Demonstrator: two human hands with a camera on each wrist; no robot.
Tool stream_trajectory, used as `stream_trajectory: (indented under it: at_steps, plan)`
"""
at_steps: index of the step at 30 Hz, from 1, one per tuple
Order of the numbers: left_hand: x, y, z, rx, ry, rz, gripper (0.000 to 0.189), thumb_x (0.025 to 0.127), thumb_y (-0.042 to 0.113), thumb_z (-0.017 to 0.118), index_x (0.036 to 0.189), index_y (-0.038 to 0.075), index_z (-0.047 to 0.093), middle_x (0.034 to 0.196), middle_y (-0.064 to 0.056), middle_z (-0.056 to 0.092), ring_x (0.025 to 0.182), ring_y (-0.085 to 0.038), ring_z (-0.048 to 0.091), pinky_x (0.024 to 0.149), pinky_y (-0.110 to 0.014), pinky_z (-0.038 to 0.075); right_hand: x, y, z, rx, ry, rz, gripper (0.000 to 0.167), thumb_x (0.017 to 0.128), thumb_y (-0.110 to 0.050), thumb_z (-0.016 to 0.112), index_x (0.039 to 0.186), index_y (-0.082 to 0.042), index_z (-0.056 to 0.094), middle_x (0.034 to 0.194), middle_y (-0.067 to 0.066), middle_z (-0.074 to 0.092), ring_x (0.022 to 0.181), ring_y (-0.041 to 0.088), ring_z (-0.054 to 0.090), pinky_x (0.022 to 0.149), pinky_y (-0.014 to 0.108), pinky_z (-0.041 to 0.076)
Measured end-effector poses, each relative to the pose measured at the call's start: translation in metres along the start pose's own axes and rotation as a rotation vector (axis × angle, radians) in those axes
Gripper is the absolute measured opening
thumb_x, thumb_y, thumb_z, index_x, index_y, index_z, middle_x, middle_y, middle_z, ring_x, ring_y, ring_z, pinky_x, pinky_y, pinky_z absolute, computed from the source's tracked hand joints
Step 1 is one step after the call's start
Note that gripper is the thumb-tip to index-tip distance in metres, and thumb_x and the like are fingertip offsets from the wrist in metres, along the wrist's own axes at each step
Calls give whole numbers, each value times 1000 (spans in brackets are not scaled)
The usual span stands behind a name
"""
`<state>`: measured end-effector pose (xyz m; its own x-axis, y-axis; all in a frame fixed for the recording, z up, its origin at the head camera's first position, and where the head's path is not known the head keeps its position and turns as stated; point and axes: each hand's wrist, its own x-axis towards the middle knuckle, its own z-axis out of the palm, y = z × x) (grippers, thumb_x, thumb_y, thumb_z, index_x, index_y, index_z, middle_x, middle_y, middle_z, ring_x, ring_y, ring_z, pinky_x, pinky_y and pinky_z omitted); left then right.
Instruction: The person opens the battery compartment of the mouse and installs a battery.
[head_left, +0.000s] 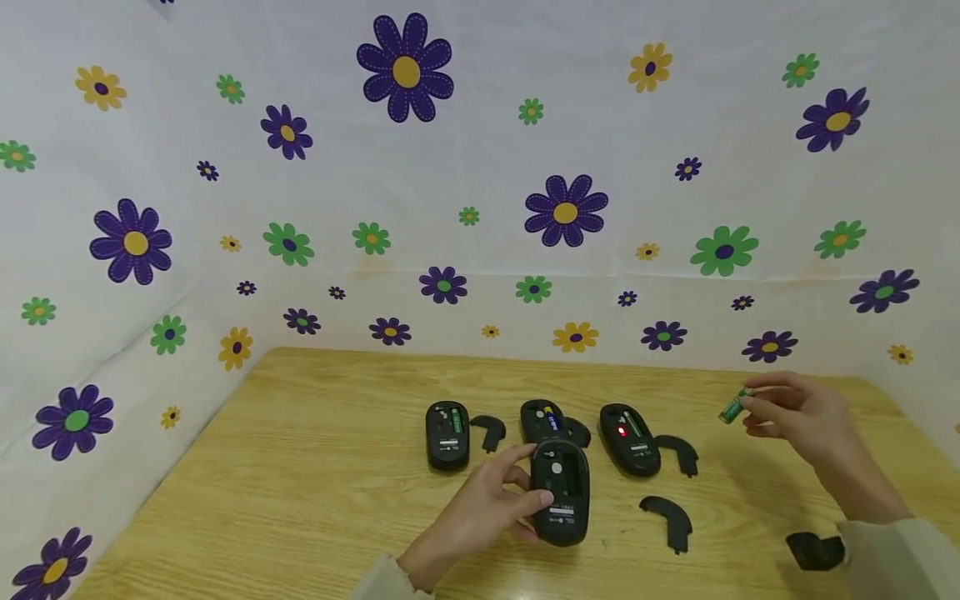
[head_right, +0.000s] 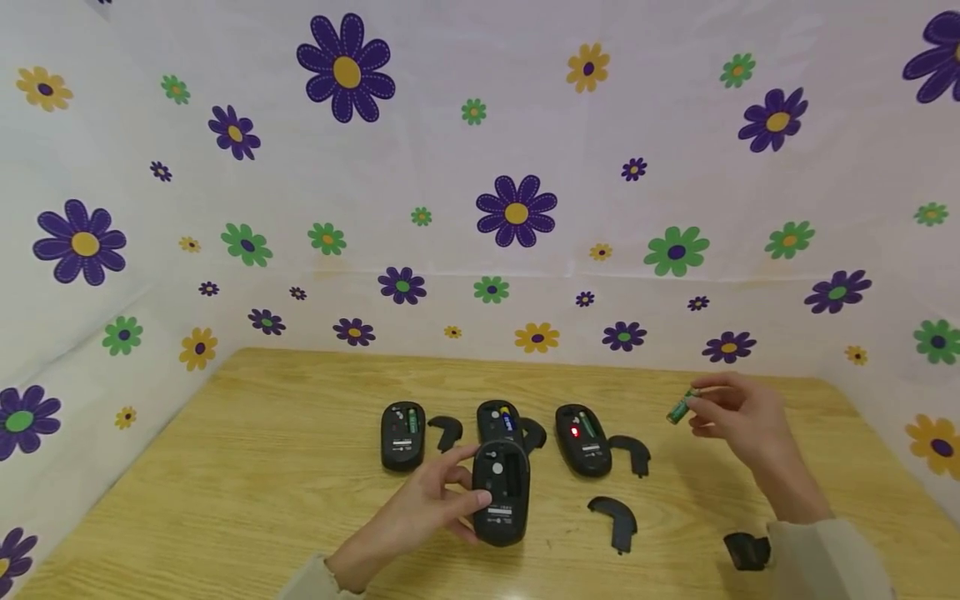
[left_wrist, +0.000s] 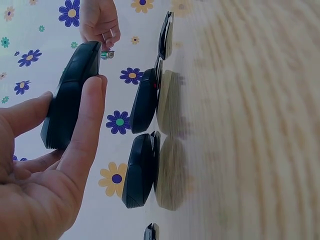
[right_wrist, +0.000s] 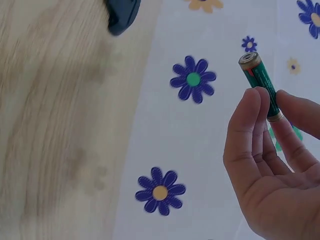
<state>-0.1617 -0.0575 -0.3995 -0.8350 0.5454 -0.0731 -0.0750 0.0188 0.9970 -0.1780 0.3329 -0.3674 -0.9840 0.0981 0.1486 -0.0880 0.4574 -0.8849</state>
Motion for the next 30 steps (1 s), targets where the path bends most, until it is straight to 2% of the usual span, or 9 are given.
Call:
stream_trajectory:
  at_steps: [3, 5, 11, 14, 19, 21, 30]
  plan:
    - [1, 0, 0, -2, -3, 3, 65, 96, -3, 66, 153, -6, 35, 94, -13, 64, 80, -27, 71, 62, -45, 63, -3, -8, 6, 20, -10, -56, 30, 100, 0, 62, 103, -29, 69, 85, -13, 69, 70, 10, 68, 62, 26, 61]
    - [1, -1, 0, -4, -6, 4, 65, 96, -3, 66, 153, -6, 35, 94, -13, 64, 81, -27, 71, 62, -45, 63, -5, -14, 10, 26, -20, -74, 31, 100, 0, 62, 104, -29, 69, 85, -13, 69, 70, 11, 68, 62, 26, 61]
    - [1, 0, 2, 0, -4, -3, 66, 96, -3, 67, 153, -5, 36, 94, -14, 65, 82, -28, 72, 62, -46, 63, -9, -32, 22, 16, -50, -137, 24, 99, 3, 62, 109, -18, 70, 87, -11, 70, 71, 12, 68, 63, 27, 61]
    - [-2, -1, 1, 11, 16, -31, 66, 95, -2, 68, 153, -5, 36, 94, -13, 65, 80, -27, 71, 63, -46, 63, -13, -39, 33, 32, -73, -168, 28, 98, 6, 62, 109, -17, 70, 86, -8, 70, 69, 13, 67, 62, 25, 60]
    - [-5, -3, 0, -1, 20, -57, 66, 96, -1, 68, 153, -4, 36, 94, -13, 64, 82, -26, 71, 63, -43, 63, -19, -48, 51, 43, -105, -164, 17, 97, 7, 62, 113, 2, 65, 86, -3, 70, 69, 15, 66, 62, 27, 60]
    - [-4, -3, 0, -13, 10, -55, 65, 96, 0, 67, 153, -4, 36, 95, -13, 64, 83, -26, 71, 63, -41, 63, -21, -52, 54, 35, -112, -158, 18, 97, 7, 62, 115, 10, 62, 86, -2, 70, 68, 16, 66, 62, 27, 60]
    - [-1, -1, 2, -6, 6, -36, 66, 96, -1, 67, 153, -3, 36, 95, -13, 64, 82, -28, 72, 63, -43, 63, -27, -64, 73, 69, -173, -163, 23, 95, 8, 64, 117, 13, 59, 89, 7, 71, 66, 18, 67, 60, 30, 60]
